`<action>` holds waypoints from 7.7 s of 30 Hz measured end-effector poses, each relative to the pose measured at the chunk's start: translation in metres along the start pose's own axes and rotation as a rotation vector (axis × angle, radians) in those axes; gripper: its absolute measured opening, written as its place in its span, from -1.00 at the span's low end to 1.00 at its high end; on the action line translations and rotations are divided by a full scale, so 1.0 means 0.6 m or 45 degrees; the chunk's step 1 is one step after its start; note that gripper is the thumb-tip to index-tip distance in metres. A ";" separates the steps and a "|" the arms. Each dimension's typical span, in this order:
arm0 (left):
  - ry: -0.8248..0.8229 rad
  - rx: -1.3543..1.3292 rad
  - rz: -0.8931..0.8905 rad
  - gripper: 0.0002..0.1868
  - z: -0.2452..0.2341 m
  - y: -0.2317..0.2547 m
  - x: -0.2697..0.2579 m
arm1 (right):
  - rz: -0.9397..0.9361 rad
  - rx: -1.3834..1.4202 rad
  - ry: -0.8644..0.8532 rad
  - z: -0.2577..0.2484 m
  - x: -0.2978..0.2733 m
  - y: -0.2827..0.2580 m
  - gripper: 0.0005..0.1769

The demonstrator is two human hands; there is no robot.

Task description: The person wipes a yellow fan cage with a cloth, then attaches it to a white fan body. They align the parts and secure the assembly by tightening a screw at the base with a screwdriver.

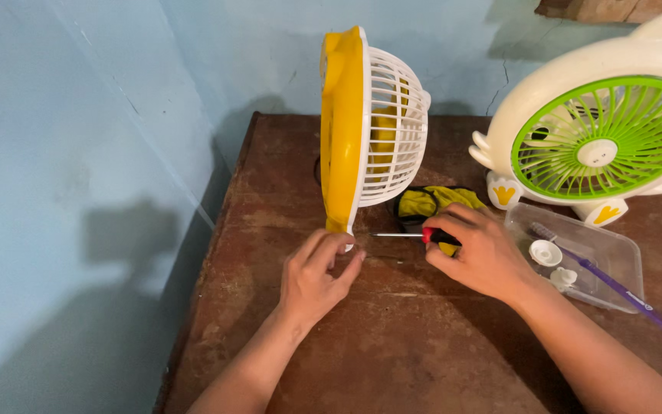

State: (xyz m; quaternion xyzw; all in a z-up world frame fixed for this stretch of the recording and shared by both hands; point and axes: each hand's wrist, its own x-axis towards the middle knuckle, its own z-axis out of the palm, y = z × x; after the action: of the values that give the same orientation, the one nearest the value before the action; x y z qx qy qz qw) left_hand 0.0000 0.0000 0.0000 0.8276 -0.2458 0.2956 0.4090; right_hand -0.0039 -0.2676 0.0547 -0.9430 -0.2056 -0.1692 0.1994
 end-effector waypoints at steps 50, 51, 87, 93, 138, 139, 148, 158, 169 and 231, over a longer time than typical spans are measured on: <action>0.069 -1.791 -0.571 -0.85 0.053 0.038 0.015 | 0.061 0.522 0.016 0.006 -0.076 -0.013 -0.75; 0.082 -1.757 -0.577 -0.84 0.053 0.038 0.016 | -0.008 0.507 0.059 0.006 -0.076 -0.013 -0.76; 0.071 -1.219 -0.447 -0.85 0.052 0.028 0.016 | -0.195 0.390 0.153 -0.015 -0.074 -0.016 -0.74; -0.047 -1.132 -0.368 -0.85 0.030 0.031 0.032 | -0.155 0.461 0.026 -0.004 -0.069 0.001 -0.69; 0.030 -0.142 -0.251 -0.73 -0.003 -0.017 0.004 | -0.109 0.082 -0.208 0.007 -0.005 0.006 -0.62; 0.024 -0.125 -0.243 -0.73 -0.003 -0.017 0.005 | -0.110 0.083 -0.203 0.007 -0.005 0.006 -0.61; 0.046 -0.138 -0.202 -0.75 0.002 -0.016 0.003 | -0.179 0.073 -0.129 0.014 0.000 0.008 -0.60; 0.095 -0.063 -0.058 -0.81 0.000 -0.017 0.000 | -0.531 -0.204 0.155 0.017 0.021 0.014 -0.66; 0.138 -0.081 0.004 -0.83 -0.006 -0.015 0.003 | -0.422 -0.078 -0.159 -0.006 0.033 -0.002 -0.64; -0.274 -0.729 -0.393 -0.05 -0.024 -0.074 0.010 | 0.714 1.201 -0.518 0.053 0.041 0.077 -0.69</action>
State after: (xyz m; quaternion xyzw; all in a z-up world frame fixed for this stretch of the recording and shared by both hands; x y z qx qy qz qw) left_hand 0.0289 0.0349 -0.0122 0.7331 -0.2322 0.0603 0.6364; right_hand 0.0458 -0.2839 0.0228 -0.7843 -0.0355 0.1845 0.5913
